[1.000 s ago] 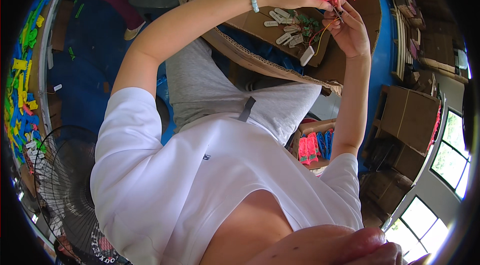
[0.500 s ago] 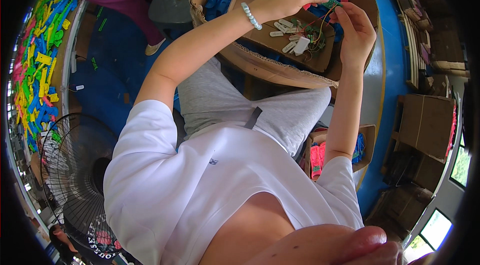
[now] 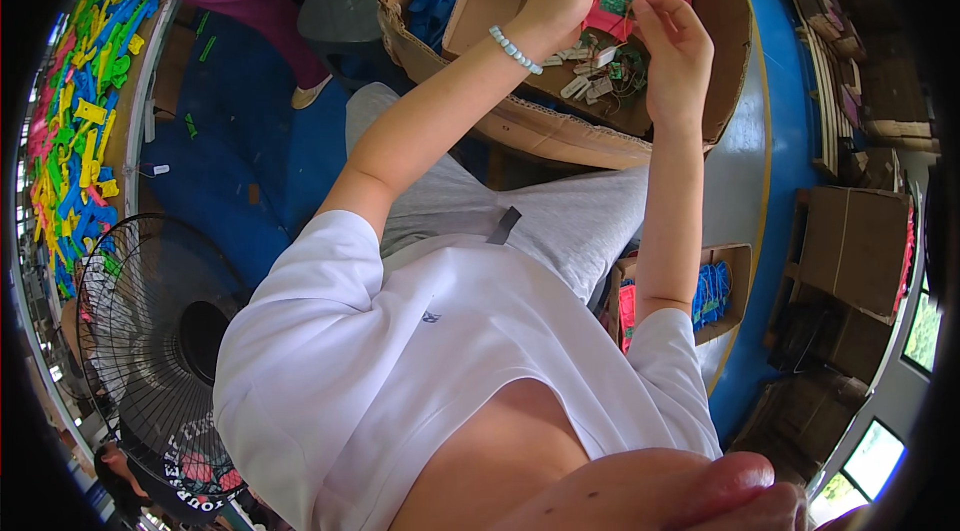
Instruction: Assembling electronic components into plastic toy housings.
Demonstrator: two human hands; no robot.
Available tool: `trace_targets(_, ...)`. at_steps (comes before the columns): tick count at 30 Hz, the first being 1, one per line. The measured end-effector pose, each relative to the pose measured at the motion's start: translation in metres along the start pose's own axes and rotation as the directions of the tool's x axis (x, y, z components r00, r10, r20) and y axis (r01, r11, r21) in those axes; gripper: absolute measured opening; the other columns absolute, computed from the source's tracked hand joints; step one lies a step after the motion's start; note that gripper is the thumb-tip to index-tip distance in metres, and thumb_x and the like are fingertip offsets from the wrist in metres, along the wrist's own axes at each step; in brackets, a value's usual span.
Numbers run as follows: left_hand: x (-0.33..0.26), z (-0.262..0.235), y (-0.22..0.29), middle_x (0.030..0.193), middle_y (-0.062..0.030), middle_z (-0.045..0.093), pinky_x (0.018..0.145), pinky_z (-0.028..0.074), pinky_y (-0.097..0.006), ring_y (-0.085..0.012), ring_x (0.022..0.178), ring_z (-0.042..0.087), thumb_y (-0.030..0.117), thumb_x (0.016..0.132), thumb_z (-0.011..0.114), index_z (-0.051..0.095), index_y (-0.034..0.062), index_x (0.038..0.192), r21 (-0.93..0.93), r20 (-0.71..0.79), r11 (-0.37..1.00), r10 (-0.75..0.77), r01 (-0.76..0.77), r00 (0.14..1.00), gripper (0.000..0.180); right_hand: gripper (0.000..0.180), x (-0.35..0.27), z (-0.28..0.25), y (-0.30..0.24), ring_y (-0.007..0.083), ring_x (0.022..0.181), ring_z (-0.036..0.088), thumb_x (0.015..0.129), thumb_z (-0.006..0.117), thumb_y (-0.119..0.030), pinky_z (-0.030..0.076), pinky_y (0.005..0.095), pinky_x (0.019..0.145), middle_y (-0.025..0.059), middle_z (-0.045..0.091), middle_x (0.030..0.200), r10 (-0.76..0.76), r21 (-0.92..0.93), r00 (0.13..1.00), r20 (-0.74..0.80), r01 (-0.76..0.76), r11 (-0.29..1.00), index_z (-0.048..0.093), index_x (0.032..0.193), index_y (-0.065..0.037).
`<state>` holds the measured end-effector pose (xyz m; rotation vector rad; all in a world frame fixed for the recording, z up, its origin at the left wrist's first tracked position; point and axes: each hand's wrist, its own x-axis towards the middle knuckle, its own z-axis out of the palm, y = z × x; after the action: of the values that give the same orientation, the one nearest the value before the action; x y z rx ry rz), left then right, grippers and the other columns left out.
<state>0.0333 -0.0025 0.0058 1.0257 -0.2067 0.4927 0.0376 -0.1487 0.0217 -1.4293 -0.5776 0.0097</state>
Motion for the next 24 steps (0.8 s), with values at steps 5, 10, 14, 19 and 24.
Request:
trace_targets(5, -0.016, 0.008, 0.006, 0.117, -0.0051, 0.066, 0.090, 0.048, -0.024, -0.0106, 0.104, 0.061, 0.024, 0.102, 0.057, 0.059, -0.0036, 0.131, 0.144, -0.086, 0.988, 0.070, -0.057, 0.994, 0.040, 0.018, -0.003, 0.006, 0.001, 0.0105, 0.098, 0.063, 0.093, 0.067, -0.006, 0.051, 0.0237, 0.084, 0.0103, 0.068, 0.114, 0.052, 0.067, 0.996, -0.067, -0.047, 0.997, 0.065, 0.105, 0.007)
trace_targets(10, -0.026, 0.003, 0.011, 0.127, -0.0100, 0.061, 0.097, 0.045, -0.027, -0.0148, 0.114, 0.058, 0.022, 0.102, 0.055, 0.051, -0.0038, 0.138, 0.244, -0.030, 0.962, 0.133, -0.122, 0.991, 0.044, 0.016, -0.004, 0.010, -0.005, 0.0137, 0.101, 0.064, 0.091, 0.068, -0.003, 0.051, 0.0250, 0.089, 0.0144, 0.067, 0.115, 0.067, 0.189, 0.991, -0.119, -0.044, 0.981, 0.064, 0.103, 0.007)
trace_targets(14, -0.035, 0.003, 0.022, 0.141, -0.0138, 0.050, 0.103, 0.041, -0.029, -0.0171, 0.126, 0.051, 0.021, 0.104, 0.050, 0.037, -0.0027, 0.147, 0.244, 0.116, 0.953, 0.152, -0.177, 0.981, 0.051, 0.016, -0.004, 0.010, -0.003, 0.0145, 0.101, 0.064, 0.090, 0.069, -0.002, 0.051, 0.0254, 0.089, 0.0154, 0.066, 0.116, 0.051, 0.187, 0.994, -0.096, -0.032, 0.982, 0.064, 0.102, 0.007)
trace_targets(19, -0.040, 0.000, 0.025, 0.145, -0.0167, 0.047, 0.107, 0.038, -0.031, -0.0204, 0.132, 0.047, 0.022, 0.105, 0.047, 0.034, -0.0022, 0.149, 0.415, 0.134, 0.856, 0.280, -0.310, 0.951, 0.052, 0.021, -0.006, 0.013, -0.007, 0.0152, 0.101, 0.063, 0.088, 0.070, 0.001, 0.051, 0.0261, 0.089, 0.0139, 0.066, 0.111, 0.053, 0.221, 0.995, -0.079, -0.034, 0.975, 0.062, 0.107, 0.007)
trace_targets(24, -0.042, 0.000, 0.028, 0.148, -0.0188, 0.045, 0.110, 0.037, -0.033, -0.0255, 0.135, 0.045, 0.023, 0.106, 0.046, 0.037, -0.0016, 0.148, 0.485, 0.126, 0.788, 0.365, -0.378, 0.922, 0.050, 0.027, -0.007, 0.021, -0.018, 0.0161, 0.102, 0.063, 0.087, 0.070, 0.003, 0.051, 0.0258, 0.087, 0.0136, 0.067, 0.107, 0.030, 0.251, 0.998, -0.058, -0.014, 0.968, 0.062, 0.113, 0.007)
